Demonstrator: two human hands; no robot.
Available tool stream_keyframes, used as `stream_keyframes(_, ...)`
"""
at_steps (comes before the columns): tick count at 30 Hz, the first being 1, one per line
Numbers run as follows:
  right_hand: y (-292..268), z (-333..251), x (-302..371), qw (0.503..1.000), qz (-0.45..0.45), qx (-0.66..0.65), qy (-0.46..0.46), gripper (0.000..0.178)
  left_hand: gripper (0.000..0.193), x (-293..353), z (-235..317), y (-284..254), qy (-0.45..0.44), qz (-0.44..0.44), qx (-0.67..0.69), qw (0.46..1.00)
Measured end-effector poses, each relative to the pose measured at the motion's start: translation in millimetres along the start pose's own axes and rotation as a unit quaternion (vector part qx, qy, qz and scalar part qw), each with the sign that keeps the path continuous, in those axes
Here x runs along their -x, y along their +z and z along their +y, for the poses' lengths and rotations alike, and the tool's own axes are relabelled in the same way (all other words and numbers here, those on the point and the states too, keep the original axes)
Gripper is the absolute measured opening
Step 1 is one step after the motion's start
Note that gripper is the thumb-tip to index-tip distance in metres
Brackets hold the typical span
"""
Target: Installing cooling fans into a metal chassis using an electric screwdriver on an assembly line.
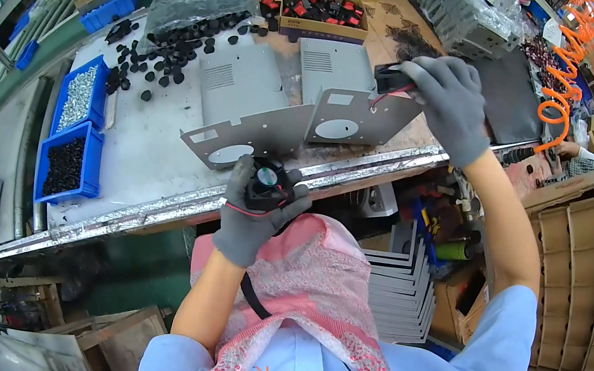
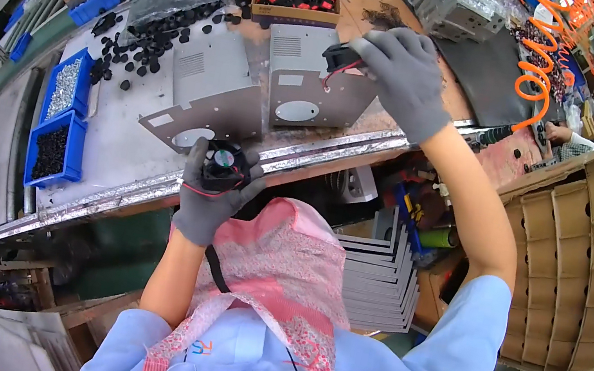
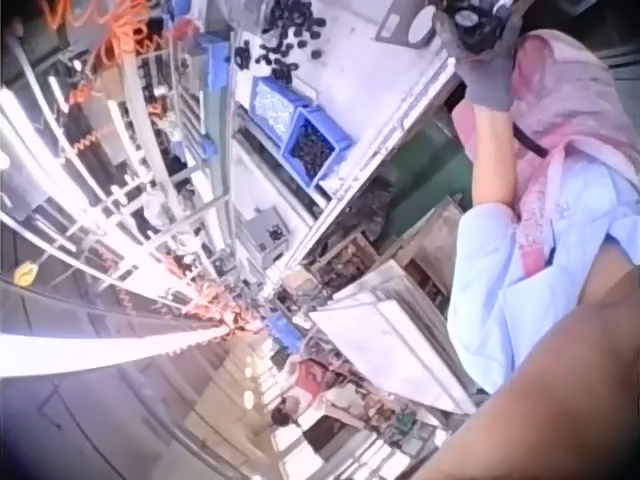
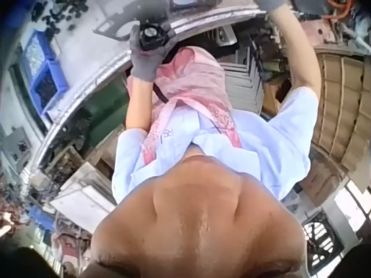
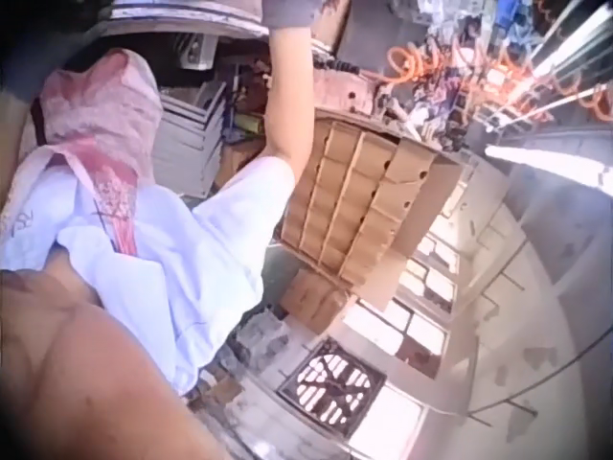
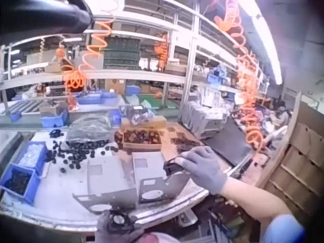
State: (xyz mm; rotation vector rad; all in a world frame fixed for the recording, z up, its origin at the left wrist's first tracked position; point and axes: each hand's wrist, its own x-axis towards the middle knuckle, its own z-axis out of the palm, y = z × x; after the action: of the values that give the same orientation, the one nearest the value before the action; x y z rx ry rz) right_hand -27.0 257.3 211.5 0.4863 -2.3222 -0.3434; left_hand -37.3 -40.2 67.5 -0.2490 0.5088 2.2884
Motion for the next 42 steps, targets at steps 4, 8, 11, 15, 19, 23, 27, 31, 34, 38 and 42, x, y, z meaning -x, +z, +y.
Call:
stream_keyframes(4, 45.4, 31.5, -19.6, 0.942, -0.257, -0.196, 0.090, 0.031, 0.063, 8.5, 13.8, -13.0, 0.010, 0.002, 0.017, 1.000)
stream_keyframes(8, 57.8, 29.9, -55.0, 0.772, -0.518, -0.323, 0.178, 0.036, 0.064, 20.3, 20.3, -13.9, 0.023, -0.011, 0.004, 1.000)
stream_keyframes(11, 64.4, 7.9, -75.7, 0.766, -0.570, -0.269, 0.129, 0.042, 0.064, 28.4, 24.0, -13.3, 0.034, -0.010, -0.001, 0.999)
stream_keyframes(15, 88.8, 14.1, -56.1, 0.717, -0.579, -0.357, 0.149, 0.045, 0.064, 32.5, 26.8, -9.9, 0.018, -0.028, 0.011, 0.999)
stream_keyframes(19, 69.8, 9.8, -64.0, 0.768, -0.430, -0.423, 0.216, 0.031, 0.064, 39.1, 29.3, -1.8, 0.041, -0.031, 0.014, 0.999)
stream_keyframes(23, 0.9, -47.3, -69.7, 0.871, -0.112, -0.467, 0.101, 0.029, 0.060, 34.8, 26.0, 7.4, 0.016, -0.104, 0.032, 0.994)
stream_keyframes(27, -39.5, -143.1, -63.3, 0.910, -0.164, -0.347, -0.155, 0.031, 0.076, 20.1, 11.1, -16.9, 0.373, -0.124, -0.443, 0.806)
stream_keyframes(31, -18.3, -159.8, -38.6, 0.946, -0.106, -0.181, -0.248, 0.033, 0.098, 17.5, -5.6, -6.4, 0.515, -0.092, -0.492, 0.696)
stream_keyframes(34, -23.7, -154.4, -53.5, 0.958, -0.001, -0.151, -0.244, 0.036, 0.091, 55.8, 38.0, 30.1, 0.080, -0.182, -0.025, 0.980)
stream_keyframes(38, -20.9, -135.4, -78.5, 0.961, 0.092, -0.048, -0.255, 0.045, 0.055, 54.3, 65.8, 32.4, 0.138, -0.160, -0.156, 0.965)
stream_keyframes(42, 11.0, -124.4, -97.3, 0.981, 0.079, -0.010, -0.176, 0.031, 0.036, 45.2, 67.4, 38.1, 0.221, -0.049, -0.240, 0.944)
